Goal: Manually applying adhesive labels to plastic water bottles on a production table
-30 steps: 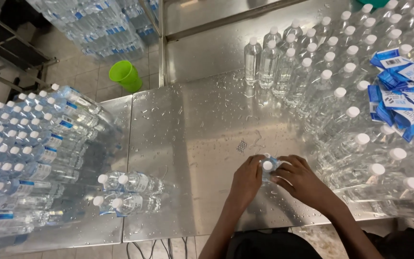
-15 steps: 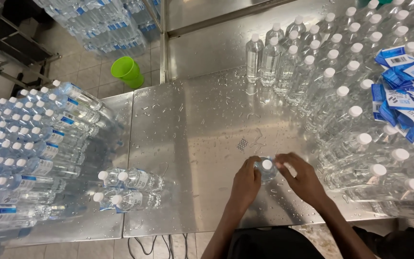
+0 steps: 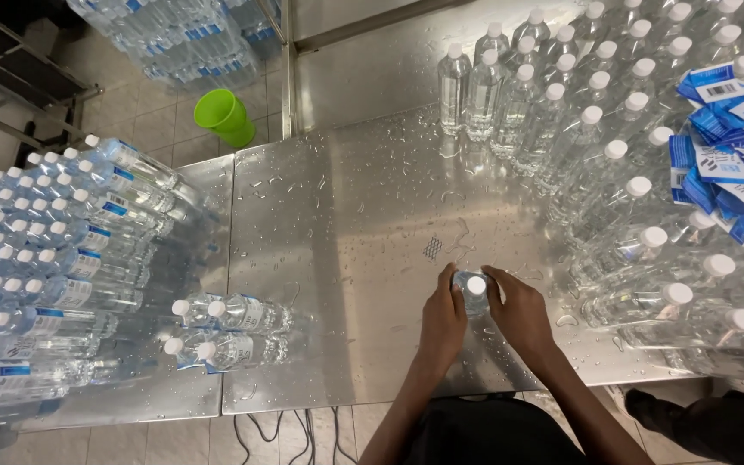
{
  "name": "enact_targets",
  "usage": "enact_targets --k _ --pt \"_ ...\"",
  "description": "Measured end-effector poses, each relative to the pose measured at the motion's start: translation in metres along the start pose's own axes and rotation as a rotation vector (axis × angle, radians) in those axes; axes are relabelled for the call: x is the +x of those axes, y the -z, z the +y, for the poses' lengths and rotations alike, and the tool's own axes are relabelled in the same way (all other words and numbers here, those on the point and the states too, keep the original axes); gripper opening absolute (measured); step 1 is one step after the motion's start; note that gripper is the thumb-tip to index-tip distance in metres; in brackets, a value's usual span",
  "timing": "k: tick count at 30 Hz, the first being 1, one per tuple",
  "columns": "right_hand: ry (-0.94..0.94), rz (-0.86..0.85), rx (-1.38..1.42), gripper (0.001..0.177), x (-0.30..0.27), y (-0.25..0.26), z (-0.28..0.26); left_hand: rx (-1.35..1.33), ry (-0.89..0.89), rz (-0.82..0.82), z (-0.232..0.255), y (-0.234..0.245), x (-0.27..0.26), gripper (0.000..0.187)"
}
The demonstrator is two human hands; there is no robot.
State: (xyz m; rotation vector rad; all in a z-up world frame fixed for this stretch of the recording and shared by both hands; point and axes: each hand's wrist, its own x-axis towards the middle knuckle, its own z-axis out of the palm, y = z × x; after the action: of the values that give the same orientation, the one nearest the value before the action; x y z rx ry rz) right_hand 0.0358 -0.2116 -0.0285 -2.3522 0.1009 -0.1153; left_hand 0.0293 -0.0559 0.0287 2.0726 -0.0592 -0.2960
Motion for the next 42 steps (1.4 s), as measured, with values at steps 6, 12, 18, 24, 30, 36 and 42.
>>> enact_targets --k 6,12,18,24,30,36,42 --pt "-0.005 -0.036 -0.040 0.032 -0.011 0.012 -0.016 -0.034 0.014 -0.036 -0.028 -0.015 0.006 0.054" --pt "-0.072 -0.133 0.029 0.045 -0.019 0.021 -0.027 -0.097 0.052 -0.035 -0.027 -0.025 -0.002 0.059" --pt "-0.174 -0.218 0.124 0.048 -0.017 0.024 -0.025 -0.181 0.065 -0.046 -0.035 -0.024 -0.003 0.058" --pt "-0.201 -0.201 0.252 0.046 -0.025 0.022 -0.018 -0.326 0.019 -0.010 -0.045 -0.029 -0.007 0.058" --pt "-0.255 -0.212 0.374 0.058 -0.029 0.035 -0.043 -0.422 -0.053 -0.041 -0.053 -0.025 -0.009 0.059" --pt "-0.271 -0.198 0.435 0.064 -0.034 0.022 -0.036 -0.444 -0.073 -0.019 -0.067 -0.034 -0.002 0.061" --pt "-0.272 -0.215 0.426 0.067 -0.030 0.020 -0.038 -0.431 -0.030 -0.001 -0.071 -0.033 0.002 0.061"
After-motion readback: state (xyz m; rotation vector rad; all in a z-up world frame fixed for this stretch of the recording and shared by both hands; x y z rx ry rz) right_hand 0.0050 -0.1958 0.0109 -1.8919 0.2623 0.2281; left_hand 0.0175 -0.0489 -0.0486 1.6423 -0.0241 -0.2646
